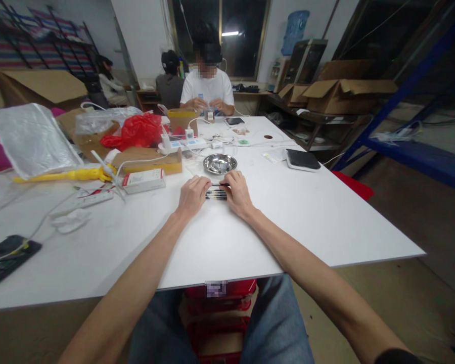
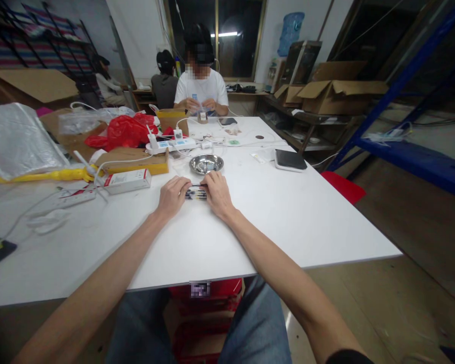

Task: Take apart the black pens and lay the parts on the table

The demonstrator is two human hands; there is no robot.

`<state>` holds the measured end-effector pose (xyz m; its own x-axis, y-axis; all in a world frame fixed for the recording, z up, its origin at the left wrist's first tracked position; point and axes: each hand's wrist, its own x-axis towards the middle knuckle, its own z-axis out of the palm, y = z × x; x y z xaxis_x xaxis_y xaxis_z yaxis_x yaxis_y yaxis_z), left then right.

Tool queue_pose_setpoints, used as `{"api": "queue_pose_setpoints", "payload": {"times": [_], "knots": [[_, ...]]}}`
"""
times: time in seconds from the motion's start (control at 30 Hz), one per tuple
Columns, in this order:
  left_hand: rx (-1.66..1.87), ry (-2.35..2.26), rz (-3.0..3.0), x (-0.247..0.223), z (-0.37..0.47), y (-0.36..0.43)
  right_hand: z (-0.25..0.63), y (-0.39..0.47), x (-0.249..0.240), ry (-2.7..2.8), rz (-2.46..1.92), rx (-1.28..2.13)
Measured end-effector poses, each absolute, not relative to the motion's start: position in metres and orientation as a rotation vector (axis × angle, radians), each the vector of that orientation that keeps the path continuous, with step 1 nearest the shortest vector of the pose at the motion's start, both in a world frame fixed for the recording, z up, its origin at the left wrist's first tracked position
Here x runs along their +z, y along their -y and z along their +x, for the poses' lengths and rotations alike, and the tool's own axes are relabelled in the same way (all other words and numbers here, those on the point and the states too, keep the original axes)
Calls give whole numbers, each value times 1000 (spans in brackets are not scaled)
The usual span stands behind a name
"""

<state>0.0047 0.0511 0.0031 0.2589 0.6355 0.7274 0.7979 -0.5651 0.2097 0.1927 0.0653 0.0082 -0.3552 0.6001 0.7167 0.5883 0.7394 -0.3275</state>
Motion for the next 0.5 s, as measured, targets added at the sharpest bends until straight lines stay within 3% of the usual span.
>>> {"api": "queue_pose_setpoints", "payload": {"times": [0.5], "knots": [[-880, 1560, -2375, 10, -2, -33, 196, -56, 3, 2211, -955, 135]]}}
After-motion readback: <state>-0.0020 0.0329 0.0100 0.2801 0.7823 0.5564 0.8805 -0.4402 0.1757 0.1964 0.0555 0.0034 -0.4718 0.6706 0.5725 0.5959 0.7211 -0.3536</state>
